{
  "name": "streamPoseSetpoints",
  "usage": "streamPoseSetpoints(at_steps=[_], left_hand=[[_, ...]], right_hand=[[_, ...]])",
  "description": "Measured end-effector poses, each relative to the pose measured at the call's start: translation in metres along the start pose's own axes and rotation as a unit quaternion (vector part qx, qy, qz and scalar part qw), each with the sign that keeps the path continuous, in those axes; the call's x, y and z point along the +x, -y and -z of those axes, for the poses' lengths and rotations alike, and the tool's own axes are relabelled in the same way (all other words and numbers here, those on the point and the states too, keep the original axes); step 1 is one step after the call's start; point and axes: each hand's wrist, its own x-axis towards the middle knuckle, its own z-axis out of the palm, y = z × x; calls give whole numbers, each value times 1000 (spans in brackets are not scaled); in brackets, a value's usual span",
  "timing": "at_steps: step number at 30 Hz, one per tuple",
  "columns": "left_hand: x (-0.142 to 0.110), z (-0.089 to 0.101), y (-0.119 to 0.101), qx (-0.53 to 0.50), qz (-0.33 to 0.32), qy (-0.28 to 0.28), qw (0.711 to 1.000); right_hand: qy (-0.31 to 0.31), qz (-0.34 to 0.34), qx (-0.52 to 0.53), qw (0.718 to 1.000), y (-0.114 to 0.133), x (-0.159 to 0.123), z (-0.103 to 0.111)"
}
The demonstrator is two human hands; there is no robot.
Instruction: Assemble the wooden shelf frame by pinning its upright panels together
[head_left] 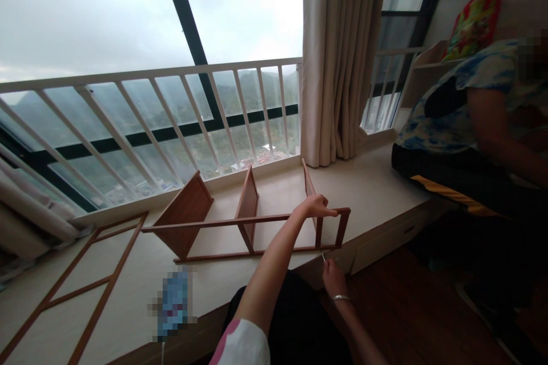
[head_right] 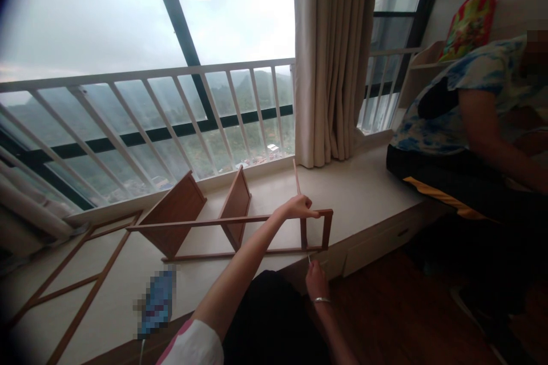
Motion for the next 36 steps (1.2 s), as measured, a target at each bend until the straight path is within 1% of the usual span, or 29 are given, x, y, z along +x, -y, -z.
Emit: streamPoseSetpoints(at_steps=[2, 4, 6, 9, 12, 15, 18, 23, 28, 33, 34, 36], left_hand=[[0, 0, 0, -2, 1, 0, 1000], [0, 0, 0, -4, 2, 0, 1000], [-1, 1, 0, -6, 1, 2, 1000], [-2, 3, -2, -1, -5, 6, 1000], [-3, 4, -3, 4, -5, 9, 1000], [-3, 5, -4, 5, 0, 13, 1000], [-3, 4, -4, 6, -3, 12, 1000], [-3, 4, -4, 4, -7, 10, 1000], [-3, 4, -4, 1, -5, 8, 1000], [-2, 3, -2, -6, -7, 8, 1000], [-2, 3, -2, -7, -5, 6, 1000], [-2, 3, -2, -9, -1, 3, 1000]], right_hand=[[-8, -33, 111, 993, -3, 4, -5], [-11, -55, 188, 981, -6, 8, -12], [-8, -72, 225, 972, -7, 10, -17], [-10, -110, 295, 949, -7, 11, -23], [-15, -140, 363, 921, -5, 10, -23], [-12, -148, 417, 897, -4, 11, -20], [-4, -147, 448, 882, -5, 12, -18], [2, -149, 469, 871, -8, 13, -23], [29, -158, 468, 869, -13, 13, -26], [66, -180, 441, 877, -17, 12, -20], [80, -185, 445, 873, -16, 11, -18], [114, -193, 477, 850, -14, 11, -16]])
